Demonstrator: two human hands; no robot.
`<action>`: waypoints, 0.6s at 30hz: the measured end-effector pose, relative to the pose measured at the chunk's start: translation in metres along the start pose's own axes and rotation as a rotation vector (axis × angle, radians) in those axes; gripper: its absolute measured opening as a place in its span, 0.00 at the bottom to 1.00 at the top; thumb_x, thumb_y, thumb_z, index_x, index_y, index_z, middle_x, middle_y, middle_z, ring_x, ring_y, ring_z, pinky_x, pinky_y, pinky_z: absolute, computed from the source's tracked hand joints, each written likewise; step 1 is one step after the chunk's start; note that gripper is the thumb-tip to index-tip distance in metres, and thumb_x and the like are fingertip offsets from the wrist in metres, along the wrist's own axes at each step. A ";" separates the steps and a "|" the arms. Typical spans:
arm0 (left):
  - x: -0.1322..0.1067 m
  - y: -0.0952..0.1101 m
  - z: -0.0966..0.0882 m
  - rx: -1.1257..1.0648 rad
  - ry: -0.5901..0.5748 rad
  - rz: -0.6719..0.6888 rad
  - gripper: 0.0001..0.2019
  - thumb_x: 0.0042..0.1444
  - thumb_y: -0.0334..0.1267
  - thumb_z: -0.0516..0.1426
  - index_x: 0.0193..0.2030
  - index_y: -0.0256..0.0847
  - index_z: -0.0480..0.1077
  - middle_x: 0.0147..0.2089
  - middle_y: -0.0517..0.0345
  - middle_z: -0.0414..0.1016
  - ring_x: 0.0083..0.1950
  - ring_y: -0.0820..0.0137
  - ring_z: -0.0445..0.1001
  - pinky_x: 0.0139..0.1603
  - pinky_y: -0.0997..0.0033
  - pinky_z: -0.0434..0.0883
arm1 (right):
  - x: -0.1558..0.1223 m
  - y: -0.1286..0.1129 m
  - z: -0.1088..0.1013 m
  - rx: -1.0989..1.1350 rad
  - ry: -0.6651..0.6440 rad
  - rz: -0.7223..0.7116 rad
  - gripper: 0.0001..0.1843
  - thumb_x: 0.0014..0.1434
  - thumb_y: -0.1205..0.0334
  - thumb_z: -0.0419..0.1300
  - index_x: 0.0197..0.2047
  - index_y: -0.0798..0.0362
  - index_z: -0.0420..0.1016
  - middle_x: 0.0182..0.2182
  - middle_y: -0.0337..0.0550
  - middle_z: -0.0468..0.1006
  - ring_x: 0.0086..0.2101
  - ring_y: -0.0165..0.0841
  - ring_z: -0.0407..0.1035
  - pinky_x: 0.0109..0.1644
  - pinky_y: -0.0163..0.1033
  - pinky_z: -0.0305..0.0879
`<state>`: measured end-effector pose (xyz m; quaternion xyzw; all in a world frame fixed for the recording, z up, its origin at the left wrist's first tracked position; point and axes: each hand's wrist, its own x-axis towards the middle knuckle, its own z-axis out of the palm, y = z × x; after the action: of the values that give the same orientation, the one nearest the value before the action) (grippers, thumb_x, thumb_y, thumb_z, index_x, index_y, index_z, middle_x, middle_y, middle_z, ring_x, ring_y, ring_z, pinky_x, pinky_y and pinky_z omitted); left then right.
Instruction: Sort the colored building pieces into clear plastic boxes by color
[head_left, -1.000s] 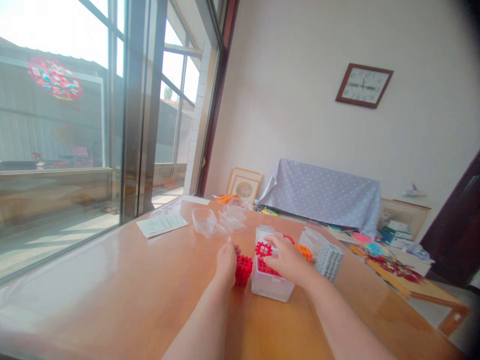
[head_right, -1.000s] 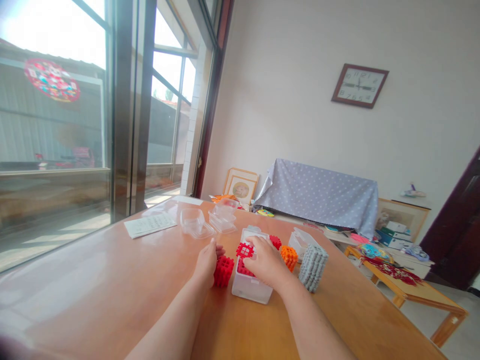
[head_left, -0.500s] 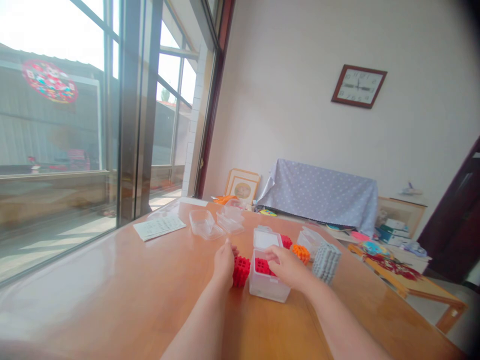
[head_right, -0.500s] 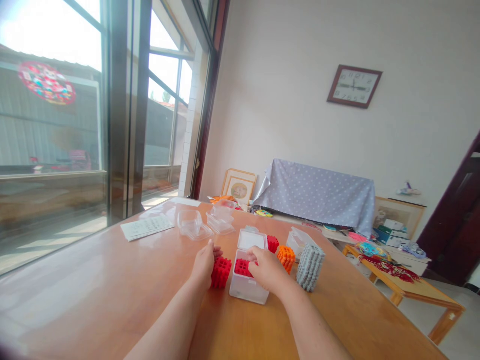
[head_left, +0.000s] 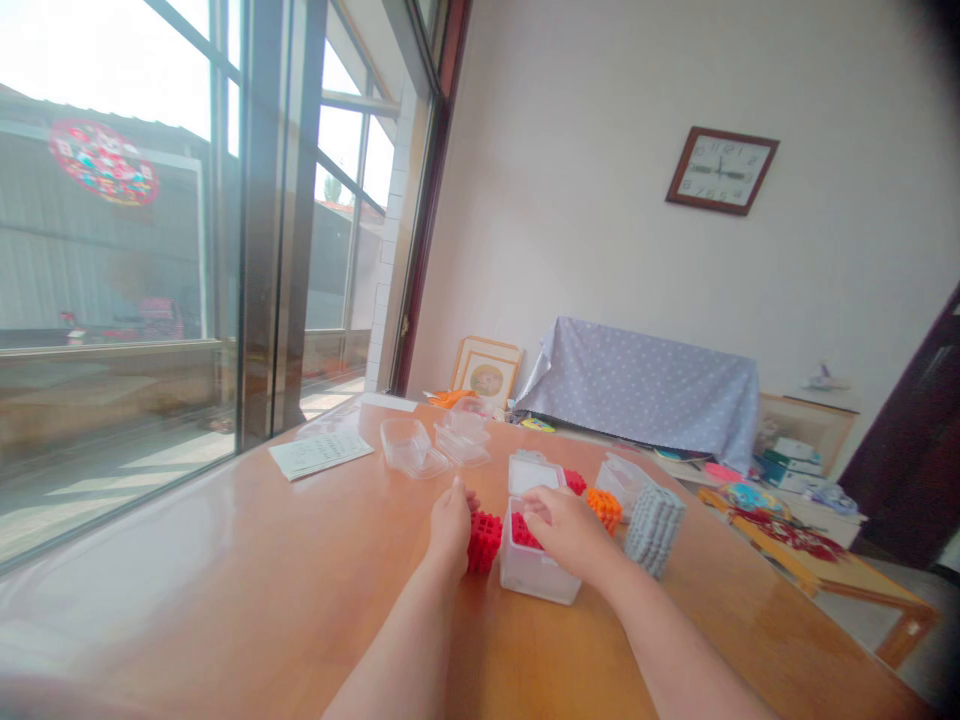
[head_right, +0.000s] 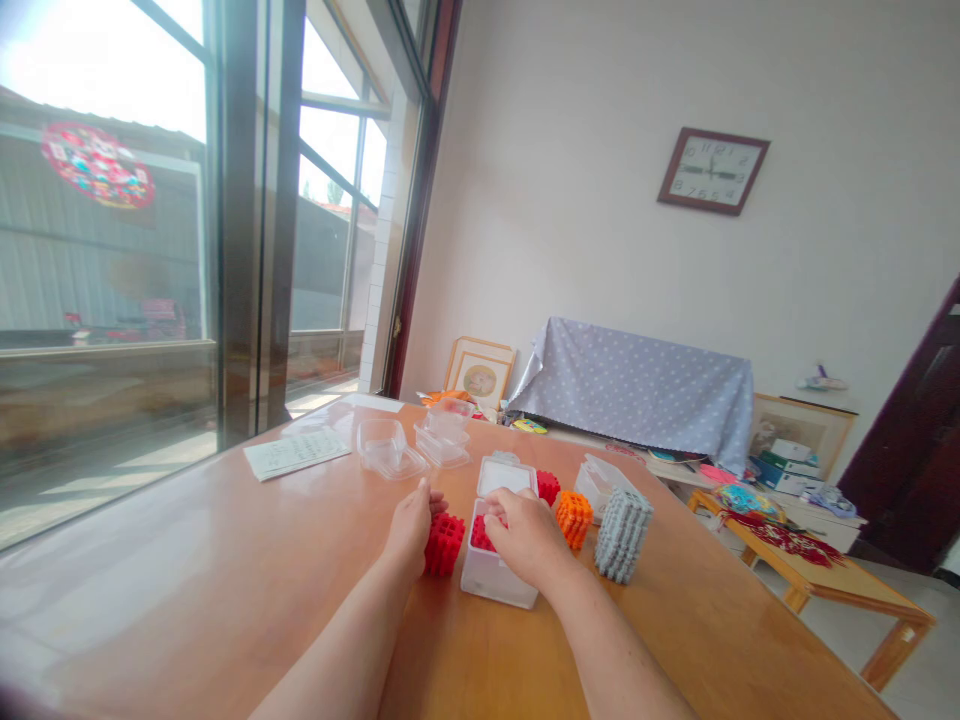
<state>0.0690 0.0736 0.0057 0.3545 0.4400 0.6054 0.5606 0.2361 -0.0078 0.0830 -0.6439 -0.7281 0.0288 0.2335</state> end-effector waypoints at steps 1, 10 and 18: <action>0.001 -0.001 0.000 -0.009 -0.003 0.001 0.25 0.57 0.60 0.52 0.35 0.35 0.71 0.35 0.44 0.77 0.37 0.61 0.76 0.40 0.60 0.70 | 0.000 -0.006 0.000 0.005 0.015 -0.011 0.18 0.59 0.59 0.56 0.51 0.47 0.76 0.44 0.45 0.78 0.43 0.37 0.71 0.50 0.40 0.63; 0.006 -0.006 -0.003 -0.020 -0.011 0.041 0.27 0.54 0.62 0.53 0.34 0.35 0.72 0.34 0.44 0.78 0.37 0.60 0.77 0.40 0.61 0.71 | -0.001 -0.061 -0.004 -0.175 -0.123 -0.160 0.23 0.54 0.55 0.62 0.54 0.42 0.73 0.49 0.46 0.74 0.51 0.43 0.64 0.53 0.45 0.55; 0.007 -0.008 -0.002 -0.015 -0.008 0.038 0.28 0.54 0.63 0.53 0.33 0.35 0.72 0.33 0.45 0.77 0.34 0.61 0.76 0.39 0.61 0.71 | 0.003 -0.054 0.002 -0.172 -0.107 -0.151 0.18 0.54 0.56 0.61 0.50 0.43 0.74 0.42 0.45 0.74 0.46 0.40 0.64 0.45 0.40 0.54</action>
<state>0.0695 0.0799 -0.0030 0.3608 0.4264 0.6178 0.5534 0.1851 -0.0138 0.1011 -0.6024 -0.7857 -0.0170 0.1397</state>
